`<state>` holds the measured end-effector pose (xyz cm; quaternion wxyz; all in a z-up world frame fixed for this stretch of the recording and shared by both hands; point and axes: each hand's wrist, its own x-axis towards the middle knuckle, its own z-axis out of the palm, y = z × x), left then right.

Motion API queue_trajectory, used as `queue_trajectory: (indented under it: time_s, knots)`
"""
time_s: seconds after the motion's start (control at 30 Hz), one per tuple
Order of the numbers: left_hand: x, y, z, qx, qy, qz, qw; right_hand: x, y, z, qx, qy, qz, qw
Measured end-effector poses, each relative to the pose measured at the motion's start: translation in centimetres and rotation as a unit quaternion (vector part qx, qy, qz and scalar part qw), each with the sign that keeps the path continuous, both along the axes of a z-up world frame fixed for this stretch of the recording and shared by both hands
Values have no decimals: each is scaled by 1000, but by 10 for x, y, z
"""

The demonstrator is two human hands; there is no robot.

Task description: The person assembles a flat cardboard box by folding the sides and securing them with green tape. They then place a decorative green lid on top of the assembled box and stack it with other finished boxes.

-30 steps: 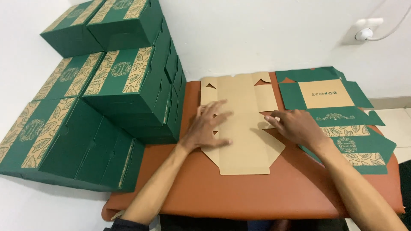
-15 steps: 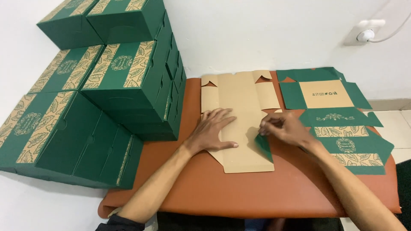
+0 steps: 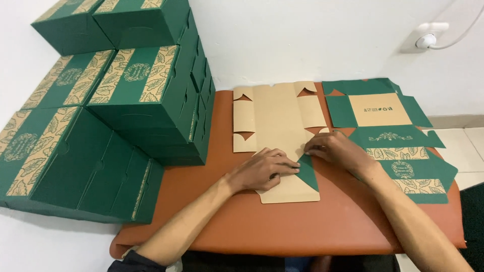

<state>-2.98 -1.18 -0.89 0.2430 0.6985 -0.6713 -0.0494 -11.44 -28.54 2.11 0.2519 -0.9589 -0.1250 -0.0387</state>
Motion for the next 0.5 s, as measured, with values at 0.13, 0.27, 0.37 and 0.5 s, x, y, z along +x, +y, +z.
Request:
queue_trajectory:
  time_s: [0.13,0.27,0.37,0.5]
  knots:
    - [1,0,-4,9,-7,6,1000,4,1,6,-51,61,-11,997]
    - [2,-2,-6,14,0,9,1000,-7,13,38,-57,212,5,976]
    - [2,-1,-4,15,5,13,1000,-13,22,51,-83,267,20,960]
    - [3,-2,-7,8,11,7,1000,-15,26,55,-94,316,43,943]
